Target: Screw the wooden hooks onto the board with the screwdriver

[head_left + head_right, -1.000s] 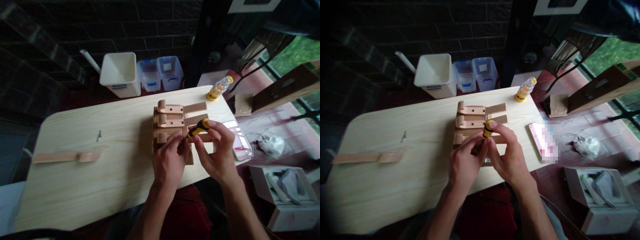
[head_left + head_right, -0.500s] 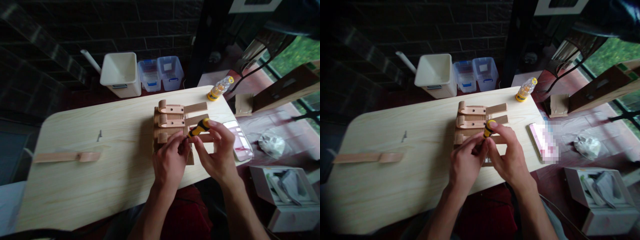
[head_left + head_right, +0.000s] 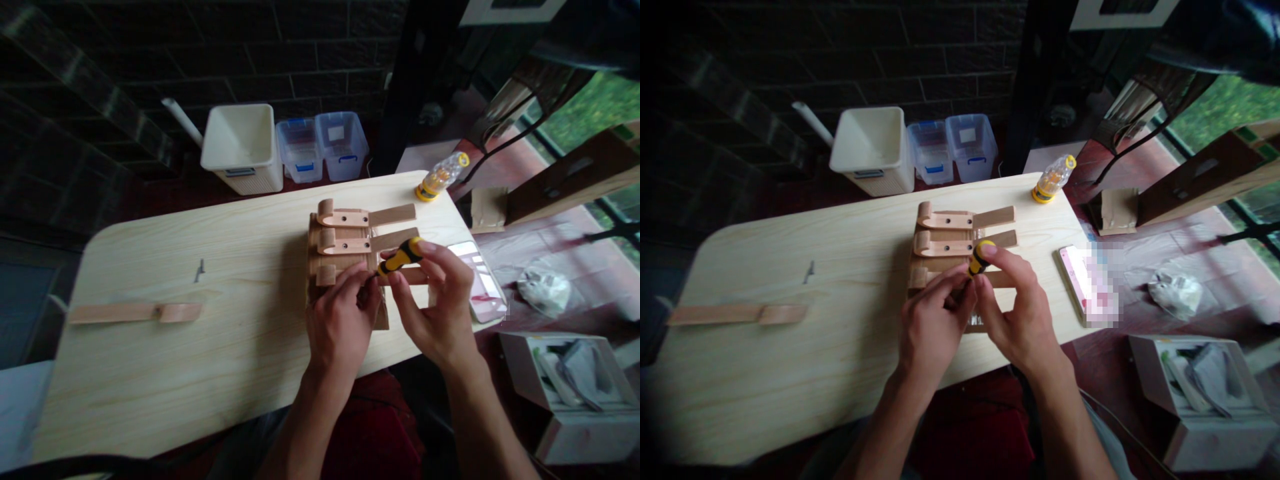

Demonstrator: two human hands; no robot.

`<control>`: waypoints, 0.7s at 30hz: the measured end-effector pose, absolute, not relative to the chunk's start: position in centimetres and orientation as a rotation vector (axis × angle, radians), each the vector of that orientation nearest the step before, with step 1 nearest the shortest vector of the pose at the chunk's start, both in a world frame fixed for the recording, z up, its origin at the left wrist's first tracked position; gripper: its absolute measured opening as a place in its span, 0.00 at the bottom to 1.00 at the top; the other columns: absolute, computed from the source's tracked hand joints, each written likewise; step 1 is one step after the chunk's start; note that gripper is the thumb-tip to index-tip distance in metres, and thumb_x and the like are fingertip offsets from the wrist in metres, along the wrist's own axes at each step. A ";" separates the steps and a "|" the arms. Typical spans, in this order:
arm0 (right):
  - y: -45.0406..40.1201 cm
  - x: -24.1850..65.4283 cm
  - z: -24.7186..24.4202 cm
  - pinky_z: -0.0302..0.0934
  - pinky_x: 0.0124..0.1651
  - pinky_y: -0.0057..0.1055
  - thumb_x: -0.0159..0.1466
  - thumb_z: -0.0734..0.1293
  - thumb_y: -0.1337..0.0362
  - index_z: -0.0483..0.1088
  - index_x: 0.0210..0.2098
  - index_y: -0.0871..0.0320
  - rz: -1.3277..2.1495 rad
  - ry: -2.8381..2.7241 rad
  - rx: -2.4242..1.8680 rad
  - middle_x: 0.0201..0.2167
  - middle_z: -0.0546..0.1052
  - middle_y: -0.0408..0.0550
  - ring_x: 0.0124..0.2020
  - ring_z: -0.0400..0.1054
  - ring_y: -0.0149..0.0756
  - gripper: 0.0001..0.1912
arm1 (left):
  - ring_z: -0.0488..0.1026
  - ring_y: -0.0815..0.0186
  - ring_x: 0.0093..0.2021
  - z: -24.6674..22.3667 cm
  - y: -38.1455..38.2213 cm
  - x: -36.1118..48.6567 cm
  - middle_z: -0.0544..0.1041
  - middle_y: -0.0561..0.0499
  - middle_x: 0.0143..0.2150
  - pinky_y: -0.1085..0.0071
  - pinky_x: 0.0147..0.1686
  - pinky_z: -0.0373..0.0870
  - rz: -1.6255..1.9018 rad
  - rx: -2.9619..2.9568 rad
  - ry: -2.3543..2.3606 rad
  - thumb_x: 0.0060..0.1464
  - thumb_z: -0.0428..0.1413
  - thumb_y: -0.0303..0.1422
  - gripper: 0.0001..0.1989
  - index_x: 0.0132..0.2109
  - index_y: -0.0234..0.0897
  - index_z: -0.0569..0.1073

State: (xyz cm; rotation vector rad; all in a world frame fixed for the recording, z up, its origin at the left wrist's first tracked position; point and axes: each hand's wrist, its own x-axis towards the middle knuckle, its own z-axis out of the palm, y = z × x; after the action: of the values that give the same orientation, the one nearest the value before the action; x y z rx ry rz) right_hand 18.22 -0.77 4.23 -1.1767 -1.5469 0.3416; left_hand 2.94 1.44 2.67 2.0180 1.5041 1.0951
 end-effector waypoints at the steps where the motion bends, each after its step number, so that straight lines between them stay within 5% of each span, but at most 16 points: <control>1: -0.8 18.2 4.2 0.83 0.62 0.53 0.73 0.72 0.74 0.61 0.76 0.40 0.325 -1.545 -1.182 0.64 0.79 0.51 0.62 0.81 0.49 0.39 | 0.91 0.60 0.47 2.6 1.5 3.0 0.91 0.48 0.54 0.69 0.46 0.87 1.104 2.018 1.505 0.69 0.66 0.31 0.06 0.51 0.43 0.86; 21: -0.4 18.3 4.5 0.81 0.63 0.48 0.70 0.74 0.77 0.61 0.77 0.38 0.255 -1.575 -1.158 0.62 0.79 0.48 0.60 0.80 0.45 0.44 | 0.91 0.60 0.47 2.7 1.4 3.0 0.91 0.48 0.53 0.70 0.45 0.87 1.103 2.018 1.512 0.69 0.67 0.32 0.06 0.51 0.42 0.86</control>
State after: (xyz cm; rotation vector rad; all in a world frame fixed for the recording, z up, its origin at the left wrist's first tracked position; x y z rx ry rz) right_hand 18.26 -0.41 4.47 -1.1582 -1.5750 0.2550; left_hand 2.97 1.40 2.65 2.0182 1.5119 1.1029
